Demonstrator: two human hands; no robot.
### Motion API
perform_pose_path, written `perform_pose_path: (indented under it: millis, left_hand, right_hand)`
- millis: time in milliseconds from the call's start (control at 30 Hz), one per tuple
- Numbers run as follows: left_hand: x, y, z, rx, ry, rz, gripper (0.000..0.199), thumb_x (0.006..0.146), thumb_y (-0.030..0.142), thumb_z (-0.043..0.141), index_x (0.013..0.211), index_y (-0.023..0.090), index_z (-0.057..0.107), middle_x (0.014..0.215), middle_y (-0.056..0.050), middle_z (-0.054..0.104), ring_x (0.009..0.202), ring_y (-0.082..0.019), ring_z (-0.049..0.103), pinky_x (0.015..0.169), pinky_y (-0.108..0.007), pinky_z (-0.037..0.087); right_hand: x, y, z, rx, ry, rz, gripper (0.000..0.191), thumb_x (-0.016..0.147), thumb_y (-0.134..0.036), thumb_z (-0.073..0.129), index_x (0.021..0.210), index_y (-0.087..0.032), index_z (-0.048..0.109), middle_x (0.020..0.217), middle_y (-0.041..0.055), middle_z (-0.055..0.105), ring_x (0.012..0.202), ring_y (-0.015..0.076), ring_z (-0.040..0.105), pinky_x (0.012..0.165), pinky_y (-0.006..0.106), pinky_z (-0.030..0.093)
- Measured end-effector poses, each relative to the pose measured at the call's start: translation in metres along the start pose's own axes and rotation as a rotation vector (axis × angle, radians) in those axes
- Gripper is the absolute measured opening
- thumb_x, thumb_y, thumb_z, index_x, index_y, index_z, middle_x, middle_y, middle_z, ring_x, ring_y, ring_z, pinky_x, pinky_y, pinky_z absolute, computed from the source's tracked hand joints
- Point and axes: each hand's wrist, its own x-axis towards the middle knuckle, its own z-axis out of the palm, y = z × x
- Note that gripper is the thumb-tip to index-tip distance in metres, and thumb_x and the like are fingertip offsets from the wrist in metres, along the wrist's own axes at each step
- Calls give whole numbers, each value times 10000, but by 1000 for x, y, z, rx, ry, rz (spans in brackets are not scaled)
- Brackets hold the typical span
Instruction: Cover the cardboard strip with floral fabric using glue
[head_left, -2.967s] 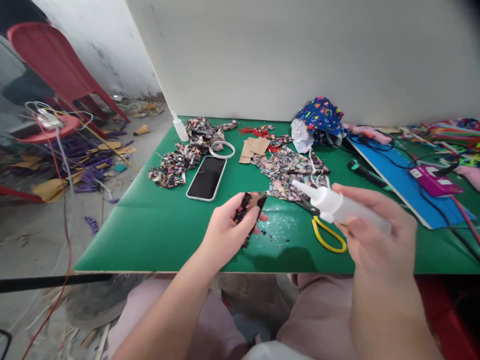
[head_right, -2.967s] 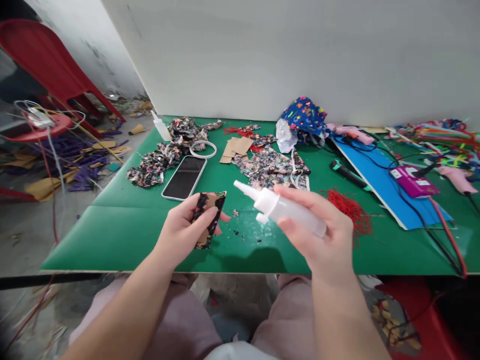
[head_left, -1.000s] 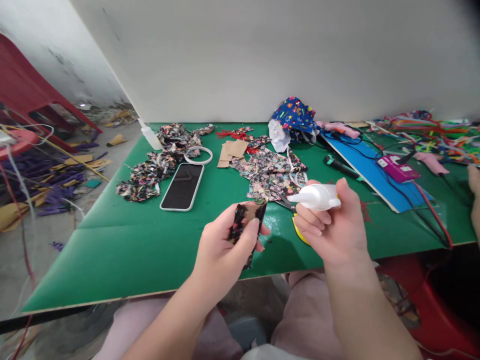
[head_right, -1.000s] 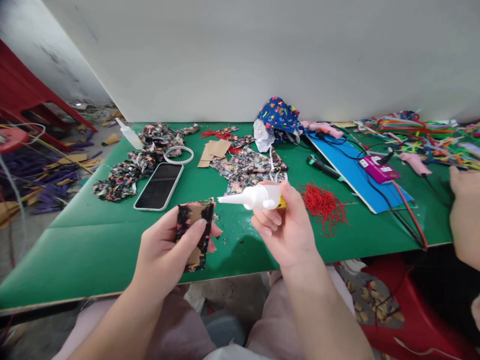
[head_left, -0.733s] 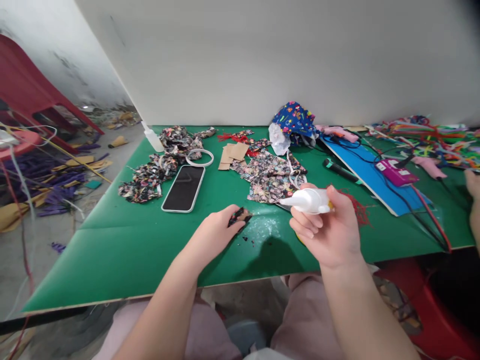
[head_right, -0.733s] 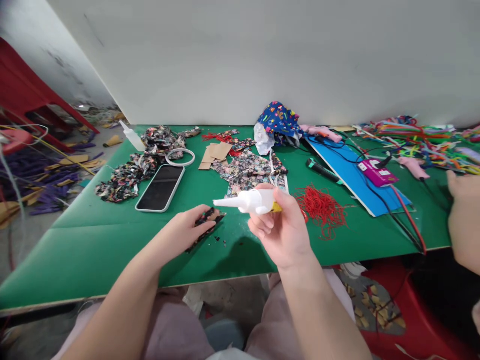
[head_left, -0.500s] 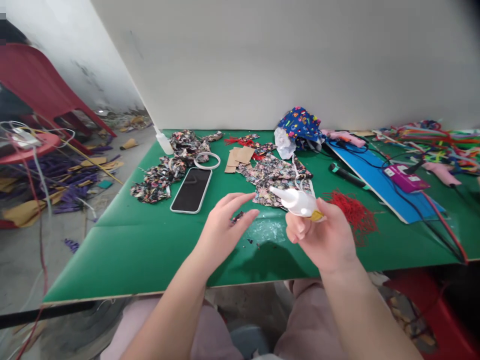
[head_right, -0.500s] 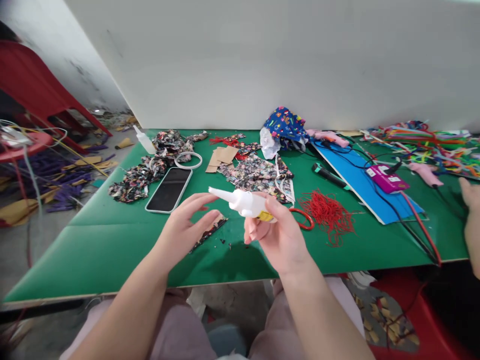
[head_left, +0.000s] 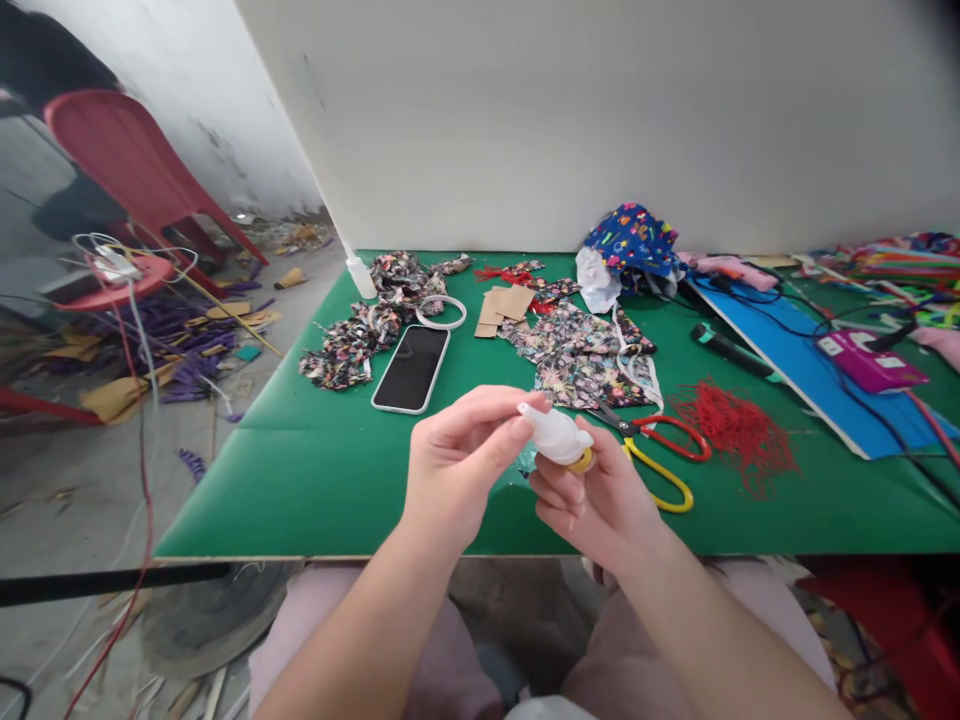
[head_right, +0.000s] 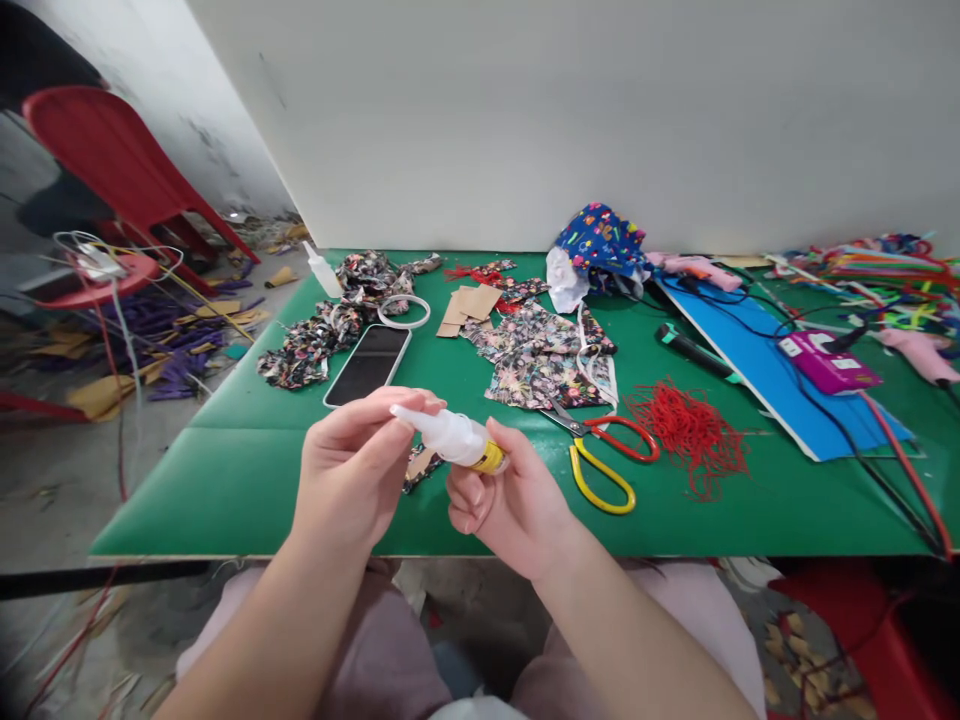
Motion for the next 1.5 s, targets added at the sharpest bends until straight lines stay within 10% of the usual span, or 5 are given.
perform_pose_path:
  millis: [400, 833, 1500]
  left_hand:
    - [0, 1, 0, 34, 18, 24, 120, 743, 164, 651, 819, 240, 704, 839, -14, 685, 792, -134, 627, 732, -262, 516]
    - [-2, 12, 3, 12, 106, -163, 132, 802, 244, 594, 871, 236, 706, 811, -7, 719, 797, -151, 672, 698, -227, 543]
    - [-4, 11, -1, 134, 60, -6, 136, 799, 204, 593, 859, 228, 714, 815, -36, 712, 748, -154, 660, 626, -238, 547]
  right_hand:
    - [0, 1, -4, -63, -11, 2, 334, 850, -424, 412, 806, -153, 603, 458, -41, 466, 421, 63, 389, 423, 163, 396]
    - [-8, -6, -6, -626, 11, -227, 307, 741, -375, 632, 977, -179, 620, 652, -12, 610, 538, 78, 540, 522, 215, 478]
    - [-4, -4, -17, -773, -120, -233, 318, 825, -384, 526, 1101, -231, 566, 813, 17, 568, 669, 104, 539, 600, 260, 482]
